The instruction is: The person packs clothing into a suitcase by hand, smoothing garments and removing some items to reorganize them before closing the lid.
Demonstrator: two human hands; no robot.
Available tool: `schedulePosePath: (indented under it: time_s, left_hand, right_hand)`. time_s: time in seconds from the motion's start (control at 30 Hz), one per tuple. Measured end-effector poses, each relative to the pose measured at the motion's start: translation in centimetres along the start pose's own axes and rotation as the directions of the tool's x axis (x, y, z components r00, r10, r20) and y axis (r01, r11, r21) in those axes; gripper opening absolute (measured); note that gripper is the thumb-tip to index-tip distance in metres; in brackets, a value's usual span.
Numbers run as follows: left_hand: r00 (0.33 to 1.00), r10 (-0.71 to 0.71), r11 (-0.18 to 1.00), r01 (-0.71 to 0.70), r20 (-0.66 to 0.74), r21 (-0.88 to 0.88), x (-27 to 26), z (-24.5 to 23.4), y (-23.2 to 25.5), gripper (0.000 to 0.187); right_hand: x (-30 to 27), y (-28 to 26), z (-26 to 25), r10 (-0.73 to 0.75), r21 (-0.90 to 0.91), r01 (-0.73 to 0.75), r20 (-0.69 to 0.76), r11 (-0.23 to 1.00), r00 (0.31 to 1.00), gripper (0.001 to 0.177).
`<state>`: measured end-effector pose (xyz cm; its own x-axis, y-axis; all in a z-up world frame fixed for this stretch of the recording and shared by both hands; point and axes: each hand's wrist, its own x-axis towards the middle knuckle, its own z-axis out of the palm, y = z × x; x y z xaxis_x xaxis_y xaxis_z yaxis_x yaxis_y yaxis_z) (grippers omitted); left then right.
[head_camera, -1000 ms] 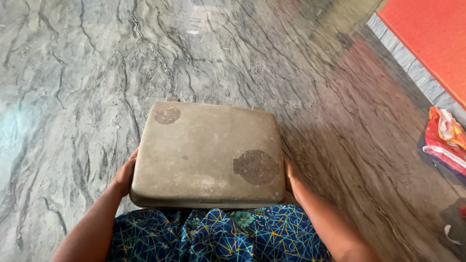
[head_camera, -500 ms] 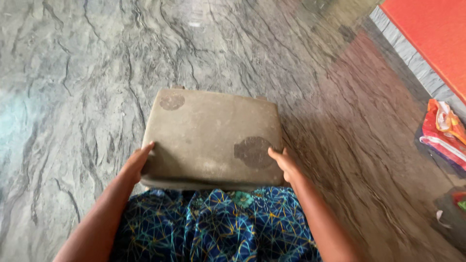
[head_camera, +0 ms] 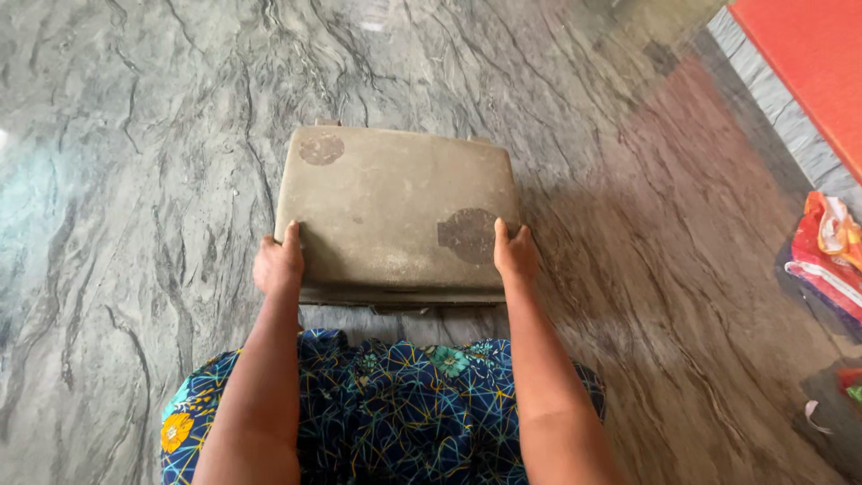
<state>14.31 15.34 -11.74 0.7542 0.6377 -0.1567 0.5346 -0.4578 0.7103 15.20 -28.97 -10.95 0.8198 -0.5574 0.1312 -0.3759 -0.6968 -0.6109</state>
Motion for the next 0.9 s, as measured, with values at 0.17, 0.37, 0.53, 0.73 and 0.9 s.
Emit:
schedulePosePath:
  time_s: [0.17, 0.37, 0.53, 0.73, 0.9]
  left_hand:
    - [0.999, -0.005, 0.997, 0.008, -0.045, 0.072, -0.5, 0.0, 0.3, 0.082]
    - [0.998, -0.004, 0.998, 0.007, -0.056, 0.062, -1.0, -0.1, 0.2, 0.080]
    - [0.993, 0.032, 0.999, -0.029, -0.111, 0.028, -1.2, 0.2, -0.1, 0.076]
    - [0.993, 0.050, 0.993, -0.061, -0.107, -0.099, -1.1, 0.2, -1.3, 0.068]
    - [0.995, 0.051, 0.966, -0.070, -0.080, -0.249, 0.2, 1.4, -2.8, 0.066]
  right_hand:
    - [-0.7, -0.3, -0.4, -0.001, -0.055, -0.002, -0.045, 0.998, 0.999, 0.080]
    - [-1.5, -0.7, -0.6, 0.061, -0.052, -0.062, -0.016, 0.997, 0.998, 0.079]
    - [-1.2, -0.5, -0.3, 0.082, -0.040, -0.081, 0.004, 0.996, 0.997, 0.079]
    - [0.1, 1.9, 0.3, 0.008, 0.049, -0.011, 0.078, 0.999, 0.997, 0.083]
    - [1.7, 5.2, 1.7, 0.090, 0.291, -0.138, 0.172, 0.947, 0.981, 0.083]
